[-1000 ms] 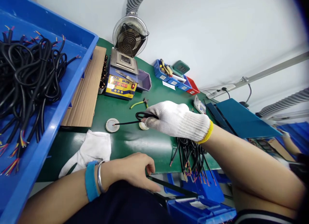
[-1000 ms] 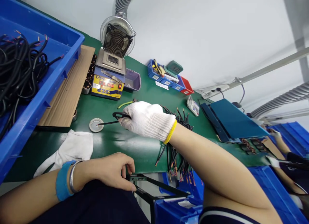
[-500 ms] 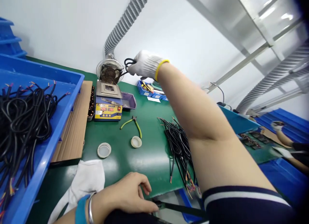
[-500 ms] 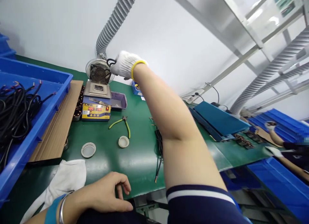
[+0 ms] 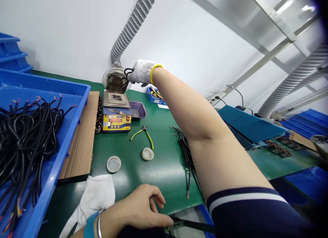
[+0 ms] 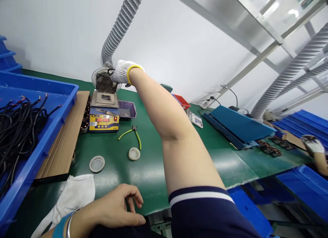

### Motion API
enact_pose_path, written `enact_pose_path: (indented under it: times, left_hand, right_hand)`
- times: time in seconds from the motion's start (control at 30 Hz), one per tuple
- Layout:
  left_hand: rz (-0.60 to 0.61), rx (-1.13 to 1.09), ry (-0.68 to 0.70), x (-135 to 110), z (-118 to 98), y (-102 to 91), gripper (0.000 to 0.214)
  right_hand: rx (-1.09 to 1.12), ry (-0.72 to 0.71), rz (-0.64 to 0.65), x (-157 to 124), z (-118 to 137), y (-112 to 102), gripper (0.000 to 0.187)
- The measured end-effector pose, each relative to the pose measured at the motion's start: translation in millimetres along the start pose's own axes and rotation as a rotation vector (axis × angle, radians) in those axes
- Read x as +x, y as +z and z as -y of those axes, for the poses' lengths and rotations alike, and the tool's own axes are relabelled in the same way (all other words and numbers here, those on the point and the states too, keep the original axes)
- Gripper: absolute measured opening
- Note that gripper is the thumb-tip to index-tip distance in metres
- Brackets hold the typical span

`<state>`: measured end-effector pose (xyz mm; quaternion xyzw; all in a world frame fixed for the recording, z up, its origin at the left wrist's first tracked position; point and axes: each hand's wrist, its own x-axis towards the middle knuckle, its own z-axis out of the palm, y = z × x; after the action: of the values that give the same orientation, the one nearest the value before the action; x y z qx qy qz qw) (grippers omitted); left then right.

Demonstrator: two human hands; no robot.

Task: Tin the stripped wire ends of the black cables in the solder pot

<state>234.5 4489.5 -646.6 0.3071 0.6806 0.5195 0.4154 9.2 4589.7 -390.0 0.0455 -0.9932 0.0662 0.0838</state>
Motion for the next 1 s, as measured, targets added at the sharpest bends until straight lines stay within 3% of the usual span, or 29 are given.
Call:
enact_pose_path:
  times: [0.1, 0.2, 0.33, 0.47, 0.57, 0.67, 0.83, 1.0]
  left_hand:
    - [-0.023, -0.022, 0.021, 1.0, 1.9, 0.2, 0.045]
    - [-0.062, -0.062, 0.042, 3.2, 2.1, 0.9, 0.044]
    - [-0.173, -0.122, 0.088, 6.5, -0.8, 1.5, 0.040]
    - [-0.307, -0.169, 0.158, 7.7, -3.5, 1.2, 0.030]
    - [-0.369, -0.200, 0.192, 9.3, -2.4, 0.5, 0.029]
    - [-0.417, -0.293, 0.204, 12.8, -0.3, -0.1, 0.037]
    - [-0.742, -0.598, 0.297, 15.4, -3.5, -3.2, 0.053]
    - [-0.862, -0.872, 0.394, 14.1, -11.1, -12.3, 0.048]
  right_hand:
    - [0.072, -0.012, -0.037, -29.1, -7.6, -16.0, 0.023]
    - [0.278, -0.015, -0.032, -61.1, -22.7, -21.9, 0.026]
    - [0.668, 0.020, -0.025, -99.3, -50.6, -12.2, 0.025]
    - [1.037, -0.036, -0.038, -130.2, -75.9, 1.2, 0.025]
    - [1.242, -0.006, -0.182, -149.7, -86.8, 7.6, 0.027]
    - [1.483, -0.011, -0.421, -168.0, -91.5, 15.0, 0.030]
    - [1.971, -0.068, -0.837, -204.3, -91.0, 44.3, 0.032]
    - [2.319, 0.121, -0.987, -234.1, -87.0, 88.6, 0.034]
